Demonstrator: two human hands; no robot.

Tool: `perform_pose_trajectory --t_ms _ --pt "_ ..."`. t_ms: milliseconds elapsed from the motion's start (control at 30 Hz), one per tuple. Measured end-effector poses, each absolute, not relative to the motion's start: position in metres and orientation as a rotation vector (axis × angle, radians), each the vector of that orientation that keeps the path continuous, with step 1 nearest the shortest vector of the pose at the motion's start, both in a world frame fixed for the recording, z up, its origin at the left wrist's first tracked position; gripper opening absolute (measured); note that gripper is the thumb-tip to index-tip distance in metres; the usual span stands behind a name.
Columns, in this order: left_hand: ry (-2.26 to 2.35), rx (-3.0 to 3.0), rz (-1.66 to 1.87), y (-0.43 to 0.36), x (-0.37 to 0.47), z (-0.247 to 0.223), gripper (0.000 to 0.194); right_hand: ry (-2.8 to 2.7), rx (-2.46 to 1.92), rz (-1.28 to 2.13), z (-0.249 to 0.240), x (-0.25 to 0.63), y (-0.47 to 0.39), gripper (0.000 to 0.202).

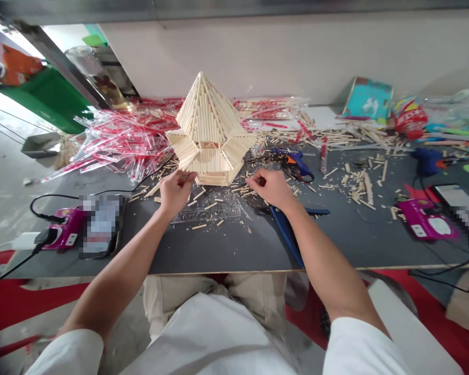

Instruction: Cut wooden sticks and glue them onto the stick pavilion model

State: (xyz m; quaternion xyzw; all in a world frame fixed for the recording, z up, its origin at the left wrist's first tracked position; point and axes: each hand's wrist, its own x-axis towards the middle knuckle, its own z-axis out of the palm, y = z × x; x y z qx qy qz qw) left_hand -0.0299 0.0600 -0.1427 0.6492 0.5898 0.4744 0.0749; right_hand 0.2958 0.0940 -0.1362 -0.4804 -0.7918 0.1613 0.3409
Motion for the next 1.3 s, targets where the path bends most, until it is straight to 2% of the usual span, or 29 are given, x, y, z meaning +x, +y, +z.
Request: perform_pose_trajectory --t_ms 233,333,467,633,867,1033,1133,1233,1300 --pt "1.802 2.017 1.452 0.057 -0.029 -0.138 0.027 -2.249 -1.036 0.333 -0.126 0.284 0.083 0.022" --pt "1.832 2.029 1.459 0.055 -0.029 -0.134 0.027 -2.441 -0.953 0.182 -0.120 0.269 0.071 0.031" --pt "1.889 2.017 1.416 0.054 -0.027 -0.131 0.028 -2.569 -1.070 -0.018 -0.119 0.244 0.063 0.045" --pt "1.897 2.029 1.425 0.050 -0.025 -0.129 0.025 -2.433 -1.141 0.124 -0.119 0.240 0.063 0.037" --pt "1.742 2.164 1.426 0.040 -0.020 -0.126 0.021 -2.286 -1.241 0.141 -0.115 0.260 0.066 0.031" --pt "1.609 2.302 1.048 0.035 -0.002 -0.122 0.026 -2.296 -1.160 0.262 -0.117 0.254 0.066 0.024" --pt "1.640 2.361 0.781 0.038 0.015 -0.118 0.039 -2.331 -1.118 0.288 -0.121 0.254 0.067 0.022" --pt "1.702 2.381 0.664 0.044 0.032 -0.116 0.048 -2.343 -1.104 0.296 -0.124 0.257 0.070 0.023" --pt "1.758 2.393 0.655 0.049 0.042 -0.116 0.044 -2.337 -1.115 0.307 -0.125 0.260 0.071 0.024"
